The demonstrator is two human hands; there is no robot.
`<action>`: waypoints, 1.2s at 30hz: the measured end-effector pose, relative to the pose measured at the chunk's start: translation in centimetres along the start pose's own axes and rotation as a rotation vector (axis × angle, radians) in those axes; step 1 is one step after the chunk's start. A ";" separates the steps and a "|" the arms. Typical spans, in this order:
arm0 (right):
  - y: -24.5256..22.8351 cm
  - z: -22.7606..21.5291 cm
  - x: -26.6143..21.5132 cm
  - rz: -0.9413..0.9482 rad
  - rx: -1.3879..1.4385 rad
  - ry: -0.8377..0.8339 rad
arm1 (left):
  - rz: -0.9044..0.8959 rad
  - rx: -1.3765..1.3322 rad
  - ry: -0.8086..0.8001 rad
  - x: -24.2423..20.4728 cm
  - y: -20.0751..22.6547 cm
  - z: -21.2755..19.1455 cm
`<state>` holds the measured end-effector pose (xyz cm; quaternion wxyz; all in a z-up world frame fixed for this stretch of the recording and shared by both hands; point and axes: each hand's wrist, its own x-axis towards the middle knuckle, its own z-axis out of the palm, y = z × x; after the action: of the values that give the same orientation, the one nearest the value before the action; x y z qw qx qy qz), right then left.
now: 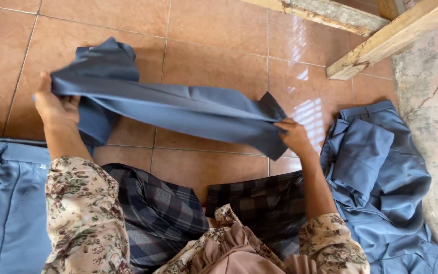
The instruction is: Folding blue trousers on a tiled floor in a sewing factory environment.
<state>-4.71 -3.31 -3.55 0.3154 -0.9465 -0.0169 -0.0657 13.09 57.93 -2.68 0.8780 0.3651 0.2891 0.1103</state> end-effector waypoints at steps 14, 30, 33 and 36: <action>5.4 9.2 -1.1 -0.016 -0.336 -0.065 | -0.149 0.776 0.393 11.0 -12.1 -15.2; -0.4 4.8 -4.2 -0.141 -0.241 -0.400 | 0.099 1.476 0.328 7.3 -16.1 -12.2; 1.8 8.8 -5.6 0.449 -0.349 -0.898 | 0.205 1.309 0.380 4.7 -14.0 -9.6; 8.8 12.0 -5.3 0.579 -0.469 -0.821 | 0.002 0.133 0.705 3.9 -13.0 -8.8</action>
<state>-7.97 -3.12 -19.05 0.0687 -0.9053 0.1376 0.3960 10.81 55.40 -18.48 0.6984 0.3614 0.5806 0.2110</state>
